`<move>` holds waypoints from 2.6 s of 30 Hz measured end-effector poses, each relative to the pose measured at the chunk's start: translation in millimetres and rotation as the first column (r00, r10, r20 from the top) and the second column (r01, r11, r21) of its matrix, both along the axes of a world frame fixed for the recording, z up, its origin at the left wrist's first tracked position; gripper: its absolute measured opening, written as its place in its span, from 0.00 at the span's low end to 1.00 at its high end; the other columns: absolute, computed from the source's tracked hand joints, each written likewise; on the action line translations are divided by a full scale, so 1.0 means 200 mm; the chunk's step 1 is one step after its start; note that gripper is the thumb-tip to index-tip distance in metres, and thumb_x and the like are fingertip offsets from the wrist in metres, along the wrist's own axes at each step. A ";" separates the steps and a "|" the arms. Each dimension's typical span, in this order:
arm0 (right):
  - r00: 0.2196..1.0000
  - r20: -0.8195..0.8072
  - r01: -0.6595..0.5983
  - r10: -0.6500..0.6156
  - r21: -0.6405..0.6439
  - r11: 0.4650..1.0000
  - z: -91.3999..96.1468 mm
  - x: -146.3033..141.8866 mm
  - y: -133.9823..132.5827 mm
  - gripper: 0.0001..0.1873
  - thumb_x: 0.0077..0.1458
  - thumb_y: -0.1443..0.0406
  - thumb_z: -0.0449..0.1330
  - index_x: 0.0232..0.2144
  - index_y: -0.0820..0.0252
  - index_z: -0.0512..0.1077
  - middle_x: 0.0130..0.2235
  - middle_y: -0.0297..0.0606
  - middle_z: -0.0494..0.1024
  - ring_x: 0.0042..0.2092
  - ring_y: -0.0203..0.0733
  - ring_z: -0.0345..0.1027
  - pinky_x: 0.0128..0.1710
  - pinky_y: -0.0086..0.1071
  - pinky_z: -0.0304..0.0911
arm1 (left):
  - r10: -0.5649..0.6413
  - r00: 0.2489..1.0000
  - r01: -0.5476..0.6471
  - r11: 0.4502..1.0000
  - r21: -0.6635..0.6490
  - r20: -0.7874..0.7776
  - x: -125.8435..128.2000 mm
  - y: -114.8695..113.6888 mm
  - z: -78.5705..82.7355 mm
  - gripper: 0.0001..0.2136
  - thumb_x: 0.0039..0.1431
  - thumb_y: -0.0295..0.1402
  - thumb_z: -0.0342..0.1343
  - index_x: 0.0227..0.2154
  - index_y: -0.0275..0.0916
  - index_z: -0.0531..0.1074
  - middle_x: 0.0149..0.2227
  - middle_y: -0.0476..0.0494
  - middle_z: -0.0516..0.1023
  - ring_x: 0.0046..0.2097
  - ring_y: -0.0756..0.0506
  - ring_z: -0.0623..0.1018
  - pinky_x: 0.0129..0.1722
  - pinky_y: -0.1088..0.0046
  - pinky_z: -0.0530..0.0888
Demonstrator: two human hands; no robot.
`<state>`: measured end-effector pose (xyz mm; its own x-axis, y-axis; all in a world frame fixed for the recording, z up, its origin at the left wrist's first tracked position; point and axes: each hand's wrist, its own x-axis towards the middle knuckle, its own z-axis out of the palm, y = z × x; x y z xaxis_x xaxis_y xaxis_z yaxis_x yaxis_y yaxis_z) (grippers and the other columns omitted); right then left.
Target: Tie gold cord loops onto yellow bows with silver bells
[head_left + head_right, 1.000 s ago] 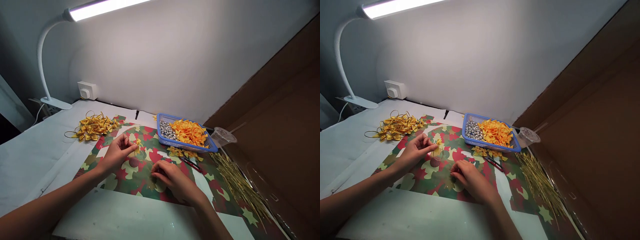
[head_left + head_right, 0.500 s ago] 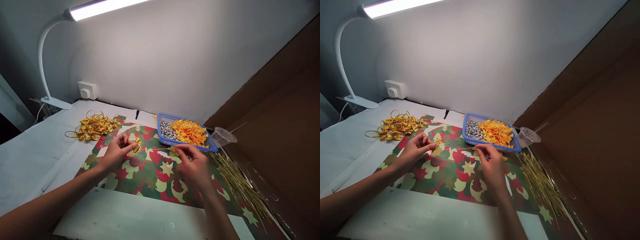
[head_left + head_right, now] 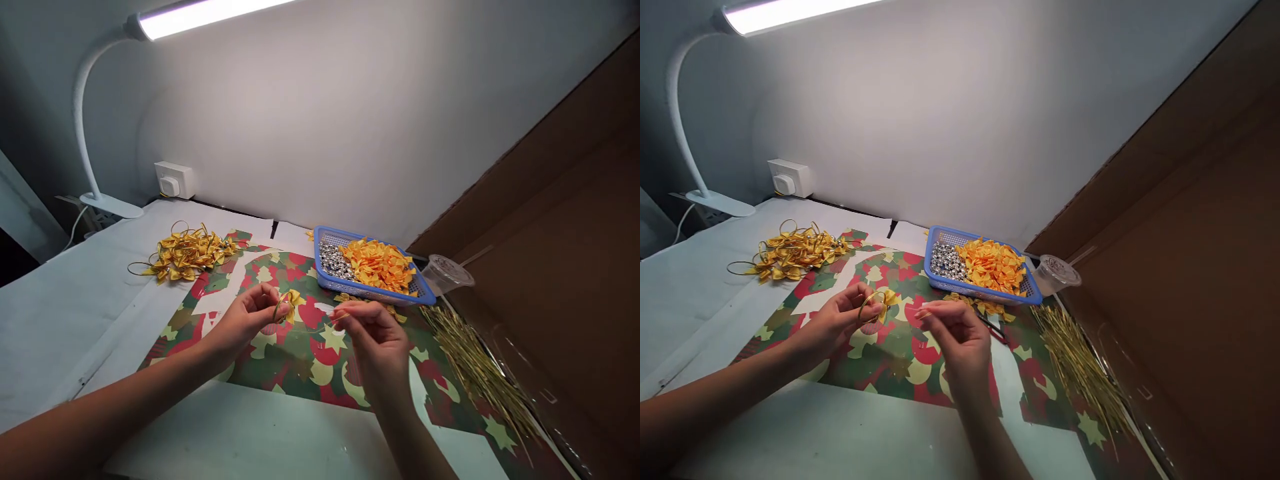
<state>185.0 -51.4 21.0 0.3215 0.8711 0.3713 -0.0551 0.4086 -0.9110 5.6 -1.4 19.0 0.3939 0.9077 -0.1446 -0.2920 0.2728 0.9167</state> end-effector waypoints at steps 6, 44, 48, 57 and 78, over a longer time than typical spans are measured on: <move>0.963 0.268 -0.068 0.031 0.130 0.989 -0.05 -0.08 -0.06 0.07 0.50 0.74 0.62 0.28 0.57 0.74 0.31 0.36 0.79 0.35 0.39 0.75 0.34 0.31 0.73 | -0.069 0.996 0.071 0.997 0.024 -0.059 0.01 -0.03 -0.01 0.11 0.44 0.35 0.67 0.25 0.38 0.70 0.25 0.53 0.70 0.28 0.53 0.67 0.29 0.78 0.62; 0.852 0.504 0.043 -0.142 0.202 0.979 -0.07 -0.07 -0.05 0.05 0.52 0.72 0.61 0.29 0.58 0.74 0.31 0.39 0.80 0.33 0.41 0.76 0.33 0.34 0.74 | -0.073 0.988 0.079 0.996 0.041 -0.138 0.01 -0.03 -0.02 0.10 0.45 0.35 0.66 0.25 0.38 0.70 0.25 0.51 0.71 0.28 0.52 0.69 0.28 0.78 0.66; 0.857 0.498 0.044 -0.132 0.184 0.982 -0.06 -0.06 -0.05 0.04 0.52 0.72 0.61 0.29 0.58 0.73 0.31 0.39 0.80 0.34 0.41 0.76 0.34 0.35 0.74 | -0.072 0.987 0.080 0.996 0.048 -0.145 0.01 -0.03 -0.01 0.10 0.45 0.36 0.66 0.25 0.38 0.71 0.25 0.51 0.71 0.28 0.52 0.69 0.29 0.78 0.67; 0.858 0.494 0.052 -0.144 0.195 0.979 -0.06 -0.06 -0.05 0.05 0.51 0.72 0.61 0.29 0.59 0.73 0.32 0.39 0.80 0.34 0.40 0.76 0.34 0.33 0.74 | -0.085 0.992 0.087 0.996 0.009 -0.093 0.01 -0.03 -0.02 0.07 0.45 0.33 0.66 0.26 0.38 0.73 0.26 0.51 0.73 0.29 0.53 0.71 0.30 0.79 0.67; 0.879 0.466 0.032 -0.106 0.163 0.986 -0.04 -0.06 -0.05 0.06 0.50 0.73 0.61 0.27 0.58 0.73 0.30 0.36 0.80 0.33 0.39 0.75 0.33 0.30 0.73 | -0.075 0.994 0.066 0.991 -0.113 -0.080 0.01 -0.01 -0.01 0.16 0.38 0.37 0.71 0.26 0.36 0.71 0.23 0.54 0.73 0.28 0.55 0.71 0.32 0.81 0.67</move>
<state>173.9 -62.3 12.8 0.1336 0.7777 0.6143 0.3990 0.5252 -0.7516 7.8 -3.7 17.4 0.4386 0.8549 -0.2769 -0.1919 0.3901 0.9005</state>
